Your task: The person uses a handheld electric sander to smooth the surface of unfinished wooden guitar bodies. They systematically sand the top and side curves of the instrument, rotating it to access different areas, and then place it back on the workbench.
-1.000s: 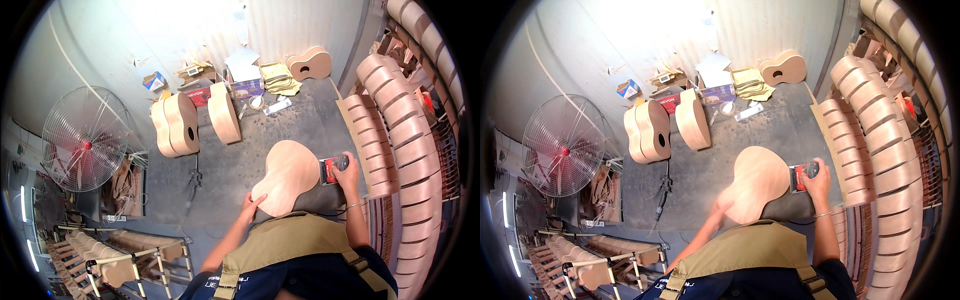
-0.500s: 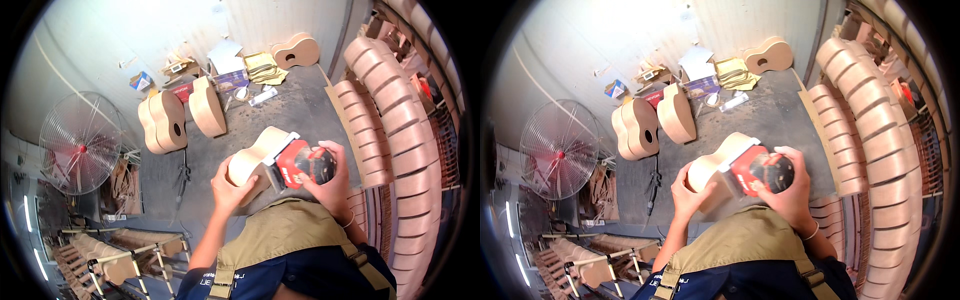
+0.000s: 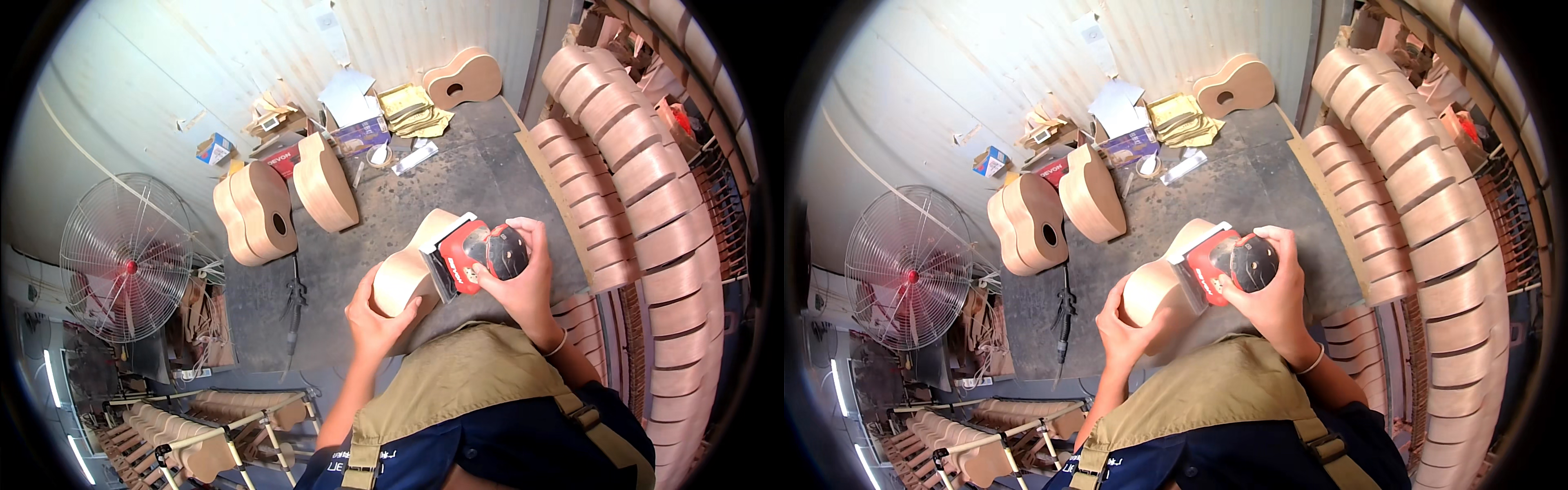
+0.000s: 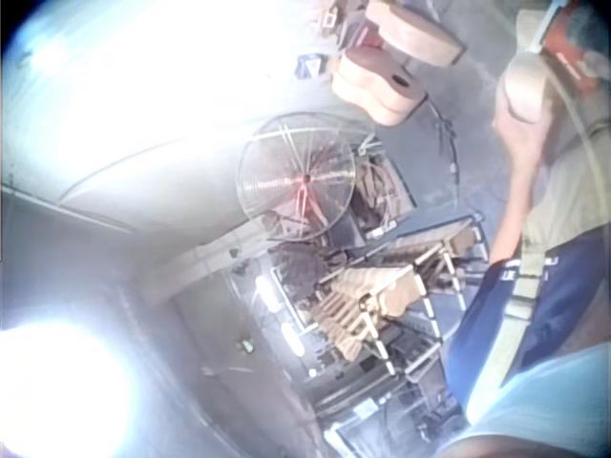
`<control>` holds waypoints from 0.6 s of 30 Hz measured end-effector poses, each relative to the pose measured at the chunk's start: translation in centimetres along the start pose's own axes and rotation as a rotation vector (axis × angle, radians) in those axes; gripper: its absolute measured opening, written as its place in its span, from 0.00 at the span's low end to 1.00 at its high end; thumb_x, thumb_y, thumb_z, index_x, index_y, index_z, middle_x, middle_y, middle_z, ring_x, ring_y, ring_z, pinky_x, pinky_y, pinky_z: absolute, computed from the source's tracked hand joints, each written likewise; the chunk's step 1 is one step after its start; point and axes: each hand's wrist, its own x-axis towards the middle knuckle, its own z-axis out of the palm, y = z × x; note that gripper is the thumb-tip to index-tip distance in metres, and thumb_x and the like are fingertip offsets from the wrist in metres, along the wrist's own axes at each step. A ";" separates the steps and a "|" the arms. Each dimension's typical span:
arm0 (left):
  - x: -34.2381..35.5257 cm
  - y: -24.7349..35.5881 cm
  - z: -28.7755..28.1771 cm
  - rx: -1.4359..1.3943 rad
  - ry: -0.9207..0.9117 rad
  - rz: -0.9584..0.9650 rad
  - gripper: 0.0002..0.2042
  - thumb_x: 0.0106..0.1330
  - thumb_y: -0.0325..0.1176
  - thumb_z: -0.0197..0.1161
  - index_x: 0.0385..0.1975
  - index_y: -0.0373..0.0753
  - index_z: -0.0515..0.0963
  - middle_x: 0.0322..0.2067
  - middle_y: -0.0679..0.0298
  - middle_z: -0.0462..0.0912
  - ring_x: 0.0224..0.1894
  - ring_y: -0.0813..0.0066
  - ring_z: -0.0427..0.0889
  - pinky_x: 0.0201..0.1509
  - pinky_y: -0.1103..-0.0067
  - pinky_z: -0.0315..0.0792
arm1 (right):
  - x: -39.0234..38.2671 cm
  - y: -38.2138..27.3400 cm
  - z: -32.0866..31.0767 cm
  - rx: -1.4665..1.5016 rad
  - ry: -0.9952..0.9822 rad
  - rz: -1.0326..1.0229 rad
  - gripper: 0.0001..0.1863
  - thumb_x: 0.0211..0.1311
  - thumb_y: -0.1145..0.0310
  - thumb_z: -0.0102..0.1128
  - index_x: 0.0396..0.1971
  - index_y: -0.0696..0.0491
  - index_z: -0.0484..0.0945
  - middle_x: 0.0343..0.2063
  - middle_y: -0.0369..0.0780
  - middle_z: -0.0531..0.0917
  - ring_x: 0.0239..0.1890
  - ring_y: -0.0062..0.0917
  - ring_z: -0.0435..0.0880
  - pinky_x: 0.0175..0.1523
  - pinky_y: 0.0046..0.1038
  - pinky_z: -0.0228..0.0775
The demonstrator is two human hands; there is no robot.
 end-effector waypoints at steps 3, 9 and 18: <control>0.0 -0.1 -0.7 -0.033 -0.012 -0.004 0.40 0.52 0.33 0.89 0.68 0.30 0.80 0.54 0.54 0.92 0.57 0.67 0.91 0.66 0.68 0.83 | -0.4 1.8 0.9 -0.035 0.042 0.031 0.40 0.47 0.75 0.87 0.60 0.55 0.73 0.50 0.46 0.87 0.53 0.35 0.90 0.61 0.35 0.82; -0.5 -0.7 -2.7 -0.033 -0.067 -0.034 0.41 0.52 0.31 0.89 0.69 0.29 0.79 0.56 0.55 0.91 0.57 0.68 0.90 0.66 0.69 0.82 | 0.9 4.1 1.1 -0.144 0.077 -0.030 0.37 0.47 0.71 0.88 0.57 0.55 0.74 0.50 0.50 0.87 0.52 0.43 0.90 0.61 0.39 0.82; -2.5 -4.7 -10.0 0.023 -0.174 -0.136 0.40 0.49 0.36 0.90 0.64 0.31 0.82 0.54 0.57 0.93 0.59 0.68 0.91 0.68 0.68 0.81 | 3.2 8.5 1.1 0.186 -0.038 0.412 0.32 0.55 0.73 0.86 0.54 0.55 0.72 0.44 0.40 0.88 0.40 0.20 0.89 0.34 0.27 0.84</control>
